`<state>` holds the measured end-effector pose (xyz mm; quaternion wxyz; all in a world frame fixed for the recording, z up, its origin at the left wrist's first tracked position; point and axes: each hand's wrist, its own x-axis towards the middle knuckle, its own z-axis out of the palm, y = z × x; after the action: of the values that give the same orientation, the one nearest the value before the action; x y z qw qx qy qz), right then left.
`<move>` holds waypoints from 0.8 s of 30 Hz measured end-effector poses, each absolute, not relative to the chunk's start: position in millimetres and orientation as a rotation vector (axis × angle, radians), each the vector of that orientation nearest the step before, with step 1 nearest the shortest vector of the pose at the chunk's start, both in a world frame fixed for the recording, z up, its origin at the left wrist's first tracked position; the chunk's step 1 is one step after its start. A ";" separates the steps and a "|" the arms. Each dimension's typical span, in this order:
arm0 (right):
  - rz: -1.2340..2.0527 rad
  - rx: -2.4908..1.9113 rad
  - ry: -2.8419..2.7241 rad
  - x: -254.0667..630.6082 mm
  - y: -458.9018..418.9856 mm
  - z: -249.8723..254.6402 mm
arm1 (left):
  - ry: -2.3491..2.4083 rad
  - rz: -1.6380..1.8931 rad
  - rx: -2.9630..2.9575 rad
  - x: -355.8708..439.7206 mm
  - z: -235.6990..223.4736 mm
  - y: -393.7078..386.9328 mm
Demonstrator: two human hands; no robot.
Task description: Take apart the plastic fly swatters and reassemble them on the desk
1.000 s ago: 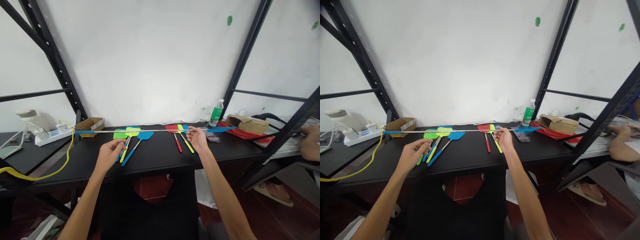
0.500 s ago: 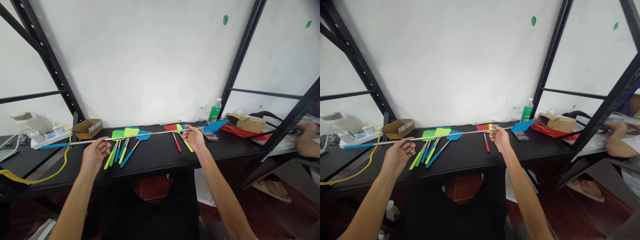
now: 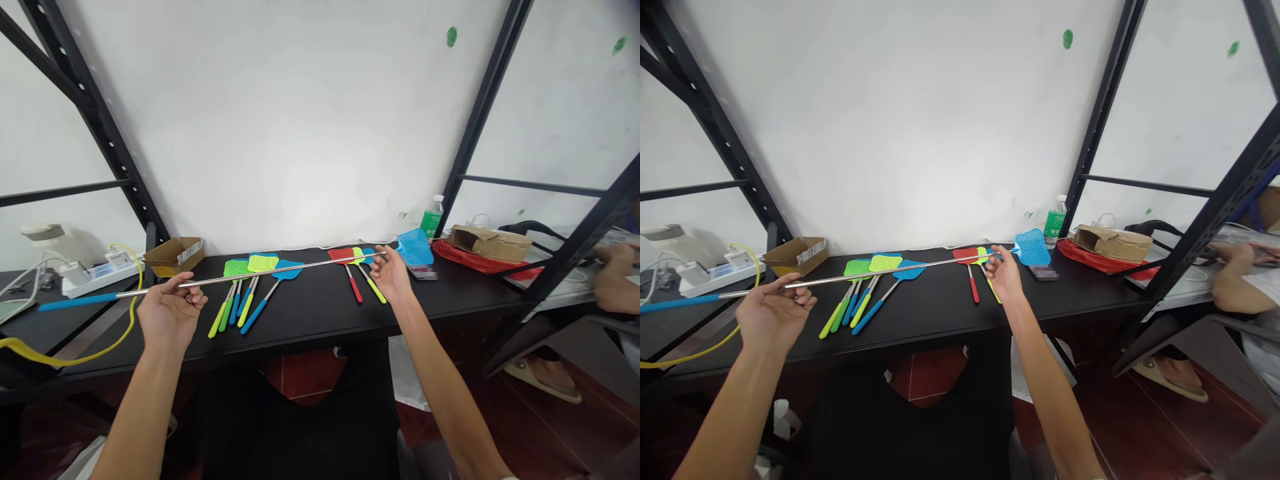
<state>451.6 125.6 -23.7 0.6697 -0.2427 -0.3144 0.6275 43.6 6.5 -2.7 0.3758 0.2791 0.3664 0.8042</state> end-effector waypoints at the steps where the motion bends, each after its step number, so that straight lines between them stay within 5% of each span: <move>1: 1.410 -0.540 -0.682 452.9 127.0 -24.4 | 0.932 2.070 0.694 43.5 -1.8 6.3; 24: 1.226 -0.195 -0.441 501.1 129.5 -22.4 | 1.013 2.128 0.689 32.0 -2.2 6.0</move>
<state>501.1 129.5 -22.4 0.7907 -0.0904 -0.2047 0.5698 32.0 6.0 -2.2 0.3363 0.2642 0.3885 0.8162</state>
